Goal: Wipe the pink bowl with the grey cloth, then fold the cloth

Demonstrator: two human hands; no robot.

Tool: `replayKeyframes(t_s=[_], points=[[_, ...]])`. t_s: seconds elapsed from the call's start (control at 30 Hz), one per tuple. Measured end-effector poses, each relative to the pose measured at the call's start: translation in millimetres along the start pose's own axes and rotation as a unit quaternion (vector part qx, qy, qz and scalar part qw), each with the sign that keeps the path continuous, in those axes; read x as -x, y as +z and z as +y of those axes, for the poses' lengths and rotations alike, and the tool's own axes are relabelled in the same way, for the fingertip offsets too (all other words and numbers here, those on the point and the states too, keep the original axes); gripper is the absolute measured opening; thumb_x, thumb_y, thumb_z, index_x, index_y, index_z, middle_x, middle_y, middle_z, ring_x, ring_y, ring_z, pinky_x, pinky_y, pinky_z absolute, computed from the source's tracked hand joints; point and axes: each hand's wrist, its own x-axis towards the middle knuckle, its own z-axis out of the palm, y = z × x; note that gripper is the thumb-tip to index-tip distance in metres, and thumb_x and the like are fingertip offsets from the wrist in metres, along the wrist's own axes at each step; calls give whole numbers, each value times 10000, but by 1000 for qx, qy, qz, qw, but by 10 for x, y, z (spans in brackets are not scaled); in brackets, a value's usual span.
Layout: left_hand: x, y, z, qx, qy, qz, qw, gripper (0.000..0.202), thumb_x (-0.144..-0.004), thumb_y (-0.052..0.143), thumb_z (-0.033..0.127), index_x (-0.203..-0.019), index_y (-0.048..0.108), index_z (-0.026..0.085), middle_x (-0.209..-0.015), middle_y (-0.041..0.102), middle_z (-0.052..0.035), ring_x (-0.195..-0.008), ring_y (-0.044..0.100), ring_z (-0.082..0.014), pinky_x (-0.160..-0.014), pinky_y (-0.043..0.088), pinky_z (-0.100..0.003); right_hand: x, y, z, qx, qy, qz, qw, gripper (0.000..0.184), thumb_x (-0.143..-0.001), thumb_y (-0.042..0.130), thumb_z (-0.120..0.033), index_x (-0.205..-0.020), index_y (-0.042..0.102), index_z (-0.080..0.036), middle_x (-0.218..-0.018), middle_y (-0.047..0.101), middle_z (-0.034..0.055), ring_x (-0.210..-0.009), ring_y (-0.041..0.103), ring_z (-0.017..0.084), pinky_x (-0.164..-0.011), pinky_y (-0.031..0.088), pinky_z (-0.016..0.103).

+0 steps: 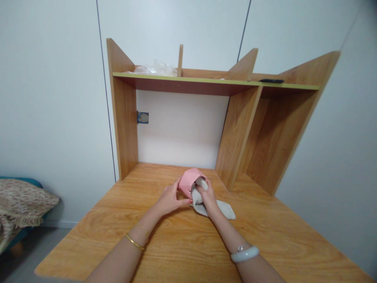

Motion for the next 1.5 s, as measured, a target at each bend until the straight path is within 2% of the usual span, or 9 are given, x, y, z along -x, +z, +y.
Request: replayKeyframes(t_s=[0.13,0.23,0.37,0.53,0.73,0.93,1.13,1.33,1.5], points=[[33,96,-1,41,9,22,999,789,-672,647,472,-1301,290,156,-1241,492,-122,-1106,480,-230,-943,368,-359,-6,36,11,-66,9,-27,997,521,-587,587,-331,-1068,484,-158,-1005,624,83,-900,596,235,-767,479,335],[37,132,2,47,1,50,998,720,-685,641,426,-1260,321,133,-1194,522,-124,-1071,506,-218,-916,393,-347,-9,68,29,-87,34,-17,995,538,-535,628,-323,-1030,488,-166,-930,633,66,-829,607,228,-719,488,330],[28,139,45,13,-11,79,997,634,-662,655,373,-1188,390,138,-1122,561,-112,-1007,540,-220,-867,423,-346,-33,84,73,-62,43,0,997,549,-491,661,-317,-993,495,-170,-896,632,62,-805,604,221,-725,481,337],[19,110,55,-21,5,74,997,643,-628,674,341,-1184,416,149,-1130,559,-114,-1016,532,-243,-888,410,-370,-63,69,127,-1,16,14,1000,612,-474,678,-316,-1033,481,-163,-964,624,88,-855,593,231,-732,472,342],[17,58,1,-51,5,75,996,821,-641,649,357,-1335,260,150,-1217,500,-139,-1090,481,-271,-932,366,-401,-54,50,119,78,15,20,997,667,-506,671,-343,-1106,447,-158,-973,621,98,-869,595,230,-729,464,326],[26,6,30,-91,18,68,993,860,-652,615,349,-1373,175,184,-1294,438,-121,-1125,447,-280,-944,342,-409,-19,20,18,132,-2,23,991,672,-544,640,-337,-1153,437,-138,-926,630,98,-830,600,234,-694,461,317],[20,-21,12,-112,13,42,993,762,-623,617,311,-1309,312,182,-1211,515,-103,-1062,490,-269,-920,356,-400,25,-8,-80,187,-27,3,982,686,-595,603,-326,-1214,398,-111,-792,635,62,-696,606,211,-632,451,296],[5,-48,-26,-121,7,36,992,710,-627,593,296,-1288,368,167,-1153,555,-104,-998,523,-257,-887,385,-381,66,12,-33,202,-66,-3,977,600,-634,575,-313,-1191,429,-146,-825,638,68,-726,607,214,-656,457,307],[-3,-88,0,-123,1,45,991,666,-641,548,245,-1288,396,194,-1162,567,-74,-991,525,-242,-899,381,-368,95,43,15,201,-67,-22,977,571,-647,553,-274,-1191,424,-158,-855,640,71,-743,611,209,-673,463,312]])
